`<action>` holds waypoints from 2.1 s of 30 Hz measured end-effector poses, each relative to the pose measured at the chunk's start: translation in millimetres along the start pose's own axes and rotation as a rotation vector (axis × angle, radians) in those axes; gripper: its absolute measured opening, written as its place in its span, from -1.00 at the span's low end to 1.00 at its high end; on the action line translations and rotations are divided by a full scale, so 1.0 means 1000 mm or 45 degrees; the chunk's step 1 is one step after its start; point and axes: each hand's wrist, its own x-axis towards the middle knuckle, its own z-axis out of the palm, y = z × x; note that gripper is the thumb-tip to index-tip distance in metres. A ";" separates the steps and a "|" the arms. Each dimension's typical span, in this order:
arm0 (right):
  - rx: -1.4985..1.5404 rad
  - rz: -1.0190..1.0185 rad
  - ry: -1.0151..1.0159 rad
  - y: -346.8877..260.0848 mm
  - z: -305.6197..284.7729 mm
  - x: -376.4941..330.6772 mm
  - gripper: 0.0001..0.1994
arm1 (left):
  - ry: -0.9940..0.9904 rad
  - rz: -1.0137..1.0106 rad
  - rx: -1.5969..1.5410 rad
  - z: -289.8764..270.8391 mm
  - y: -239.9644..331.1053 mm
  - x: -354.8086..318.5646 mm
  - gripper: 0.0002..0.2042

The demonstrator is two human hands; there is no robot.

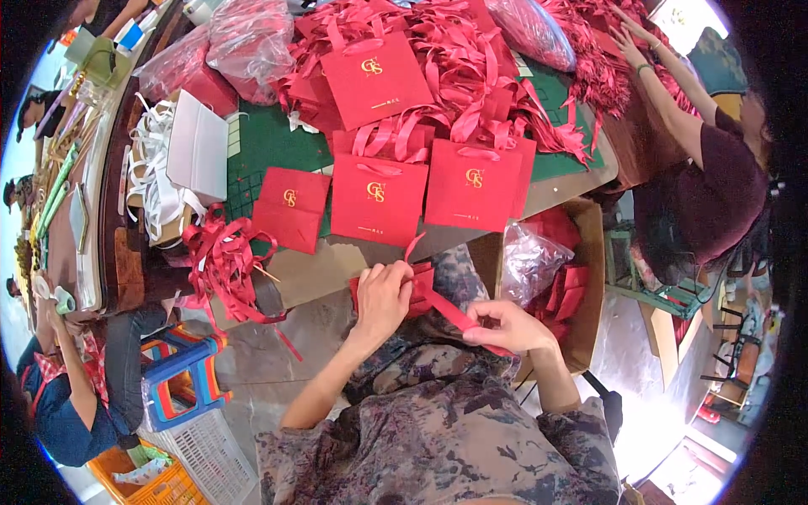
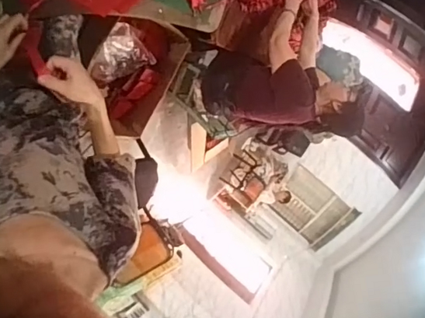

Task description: The person attaches ribbon handles to small gift bags by threading and tying the ribbons through each bag by hand.

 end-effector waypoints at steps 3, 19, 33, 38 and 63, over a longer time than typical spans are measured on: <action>0.369 -0.114 0.293 0.009 0.014 0.014 -0.90 | 0.211 0.248 0.067 0.003 0.013 0.000 -0.79; 0.204 -0.301 0.959 0.043 0.054 0.056 -0.80 | -0.434 -0.605 -1.291 0.025 0.018 -0.063 -0.75; -0.874 -0.883 0.780 0.022 0.054 0.049 -0.82 | -0.348 -0.537 -1.098 0.000 0.003 -0.051 -0.79; -0.619 -0.569 0.823 0.022 0.066 0.071 -0.93 | 0.200 0.022 0.157 -0.037 0.005 -0.019 -0.66; -0.497 -0.862 1.052 0.055 0.082 0.121 -0.87 | -0.047 0.097 0.332 -0.033 -0.007 -0.007 -0.93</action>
